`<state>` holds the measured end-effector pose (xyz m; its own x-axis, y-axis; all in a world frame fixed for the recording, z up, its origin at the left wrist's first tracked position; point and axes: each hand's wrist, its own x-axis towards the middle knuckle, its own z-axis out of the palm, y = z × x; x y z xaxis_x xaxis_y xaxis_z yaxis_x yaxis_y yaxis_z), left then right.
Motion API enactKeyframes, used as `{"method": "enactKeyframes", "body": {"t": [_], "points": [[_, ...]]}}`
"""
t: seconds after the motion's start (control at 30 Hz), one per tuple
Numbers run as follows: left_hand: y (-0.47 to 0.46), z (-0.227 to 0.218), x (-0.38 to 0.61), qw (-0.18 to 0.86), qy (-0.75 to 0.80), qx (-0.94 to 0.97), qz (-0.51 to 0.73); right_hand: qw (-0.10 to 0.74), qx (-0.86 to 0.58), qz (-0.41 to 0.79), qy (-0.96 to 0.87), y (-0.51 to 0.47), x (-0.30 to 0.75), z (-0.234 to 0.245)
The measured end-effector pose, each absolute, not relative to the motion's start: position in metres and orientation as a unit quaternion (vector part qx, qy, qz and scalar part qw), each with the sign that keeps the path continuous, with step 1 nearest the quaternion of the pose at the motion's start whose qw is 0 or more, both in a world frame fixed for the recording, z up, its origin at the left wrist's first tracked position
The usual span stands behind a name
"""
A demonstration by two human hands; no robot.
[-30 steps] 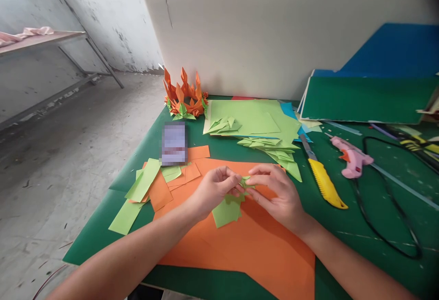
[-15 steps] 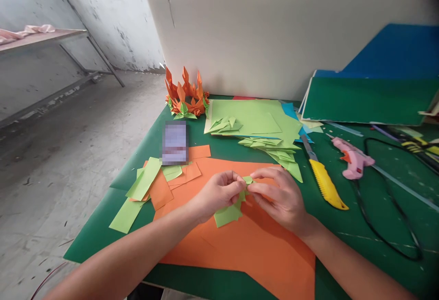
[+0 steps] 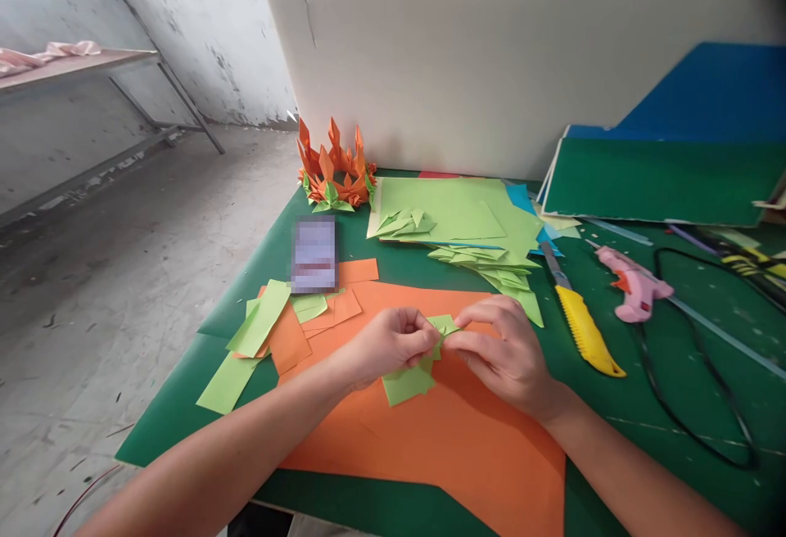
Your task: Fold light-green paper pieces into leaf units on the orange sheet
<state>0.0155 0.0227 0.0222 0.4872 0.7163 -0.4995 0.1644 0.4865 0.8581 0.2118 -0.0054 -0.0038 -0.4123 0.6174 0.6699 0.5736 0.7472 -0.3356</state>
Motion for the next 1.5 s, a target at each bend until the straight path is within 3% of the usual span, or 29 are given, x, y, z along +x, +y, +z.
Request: {"method": "enactKeyframes", "body": {"t": [0.3, 0.6, 0.87, 1.1, 1.5], "points": [[0.015, 0.009, 0.018, 0.678, 0.470, 0.516, 0.229, 0.372, -0.401, 0.055, -0.835, -0.006, 0.209, -0.003], [0.012, 0.008, 0.019, 0.629, 0.452, 0.582, 0.248, 0.393, -0.441, 0.111, -0.799, -0.007, 0.207, 0.001], [0.009, 0.004, 0.022, 0.503, 0.457, 0.673, 0.292, 0.411, -0.425, 0.191, -0.783, -0.006, 0.205, -0.001], [0.010, 0.010, 0.022, 0.535, 0.449, 0.656, 0.285, 0.453, -0.425, 0.329, -0.711, -0.007, 0.203, -0.005], [0.010, 0.004, 0.023, 0.549, 0.448, 0.622, 0.333, 0.507, -0.433, 0.371, -0.647, -0.008, 0.202, -0.009]]}}
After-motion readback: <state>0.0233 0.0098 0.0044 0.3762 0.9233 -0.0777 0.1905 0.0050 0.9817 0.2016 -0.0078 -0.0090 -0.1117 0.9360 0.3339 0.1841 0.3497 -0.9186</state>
